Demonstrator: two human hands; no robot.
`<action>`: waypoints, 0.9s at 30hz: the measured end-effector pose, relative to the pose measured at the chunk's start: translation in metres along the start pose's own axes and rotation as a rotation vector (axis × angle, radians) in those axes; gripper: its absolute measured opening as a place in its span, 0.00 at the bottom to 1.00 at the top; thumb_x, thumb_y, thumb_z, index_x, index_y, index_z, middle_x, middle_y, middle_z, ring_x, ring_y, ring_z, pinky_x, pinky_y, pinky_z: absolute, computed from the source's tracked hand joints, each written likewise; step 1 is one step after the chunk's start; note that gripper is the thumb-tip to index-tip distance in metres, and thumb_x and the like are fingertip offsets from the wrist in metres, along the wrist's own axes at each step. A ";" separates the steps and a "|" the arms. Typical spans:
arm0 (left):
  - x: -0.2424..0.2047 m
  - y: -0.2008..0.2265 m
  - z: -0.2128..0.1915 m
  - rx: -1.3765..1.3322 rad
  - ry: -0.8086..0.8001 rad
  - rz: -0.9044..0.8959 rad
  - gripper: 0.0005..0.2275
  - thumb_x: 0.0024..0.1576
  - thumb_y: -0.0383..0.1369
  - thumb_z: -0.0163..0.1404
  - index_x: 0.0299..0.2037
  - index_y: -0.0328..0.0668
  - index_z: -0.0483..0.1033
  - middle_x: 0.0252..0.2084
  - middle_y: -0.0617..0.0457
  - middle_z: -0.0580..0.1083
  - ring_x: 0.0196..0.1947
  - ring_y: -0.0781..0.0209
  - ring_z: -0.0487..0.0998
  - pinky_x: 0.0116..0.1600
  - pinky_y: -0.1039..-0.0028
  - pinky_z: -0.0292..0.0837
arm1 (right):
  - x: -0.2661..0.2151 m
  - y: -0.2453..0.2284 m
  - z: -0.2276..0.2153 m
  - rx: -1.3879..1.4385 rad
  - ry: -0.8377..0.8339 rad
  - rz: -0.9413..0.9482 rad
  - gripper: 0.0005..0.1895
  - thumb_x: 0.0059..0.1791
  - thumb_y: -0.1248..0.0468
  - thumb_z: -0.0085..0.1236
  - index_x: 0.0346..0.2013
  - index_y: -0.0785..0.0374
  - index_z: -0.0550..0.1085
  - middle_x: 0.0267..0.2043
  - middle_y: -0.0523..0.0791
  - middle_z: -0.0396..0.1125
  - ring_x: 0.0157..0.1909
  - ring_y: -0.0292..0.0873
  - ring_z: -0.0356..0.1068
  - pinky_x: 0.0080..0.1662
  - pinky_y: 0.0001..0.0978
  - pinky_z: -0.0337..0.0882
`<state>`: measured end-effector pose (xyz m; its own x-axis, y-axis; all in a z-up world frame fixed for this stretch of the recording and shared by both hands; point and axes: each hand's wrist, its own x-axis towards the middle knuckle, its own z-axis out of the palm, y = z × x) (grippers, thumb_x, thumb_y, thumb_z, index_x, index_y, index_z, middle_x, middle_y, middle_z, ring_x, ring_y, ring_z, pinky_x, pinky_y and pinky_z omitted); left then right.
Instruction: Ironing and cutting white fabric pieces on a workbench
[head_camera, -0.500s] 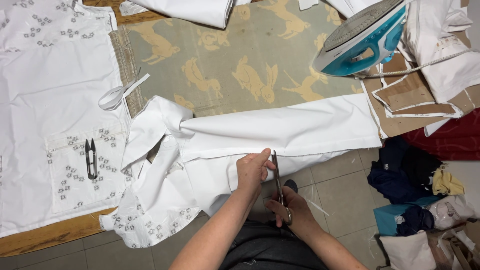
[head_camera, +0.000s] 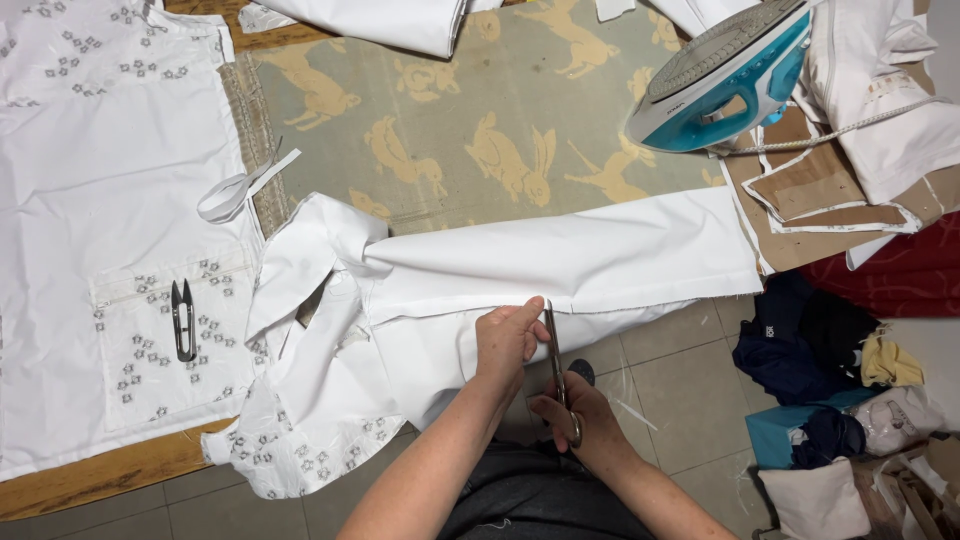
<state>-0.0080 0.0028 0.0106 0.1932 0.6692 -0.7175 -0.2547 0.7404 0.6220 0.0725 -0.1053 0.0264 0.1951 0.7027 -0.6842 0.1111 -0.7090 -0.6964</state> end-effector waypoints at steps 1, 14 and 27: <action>0.000 0.001 0.000 0.000 -0.001 0.000 0.14 0.47 0.34 0.53 0.15 0.36 0.63 0.13 0.45 0.68 0.07 0.69 0.51 0.17 0.82 0.46 | 0.000 0.001 0.001 0.000 0.001 -0.001 0.09 0.41 0.61 0.54 0.25 0.60 0.63 0.06 0.44 0.56 0.12 0.36 0.54 0.25 0.27 0.57; 0.007 -0.007 -0.001 -0.024 -0.005 0.009 0.13 0.48 0.32 0.53 0.17 0.35 0.64 0.14 0.45 0.68 0.07 0.69 0.51 0.17 0.82 0.45 | 0.006 0.013 0.002 -0.061 0.016 -0.001 0.10 0.40 0.59 0.54 0.25 0.60 0.63 0.05 0.44 0.57 0.11 0.37 0.54 0.24 0.27 0.56; 0.008 -0.009 -0.002 -0.036 -0.004 0.003 0.11 0.48 0.31 0.54 0.20 0.34 0.65 0.14 0.44 0.68 0.06 0.69 0.52 0.17 0.82 0.46 | 0.004 0.016 0.002 -0.087 0.028 -0.007 0.11 0.39 0.59 0.54 0.23 0.59 0.62 0.05 0.44 0.56 0.10 0.37 0.53 0.22 0.28 0.55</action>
<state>-0.0061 0.0013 -0.0017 0.1964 0.6721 -0.7140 -0.2894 0.7354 0.6127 0.0735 -0.1135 0.0118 0.2215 0.7063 -0.6723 0.1969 -0.7077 -0.6786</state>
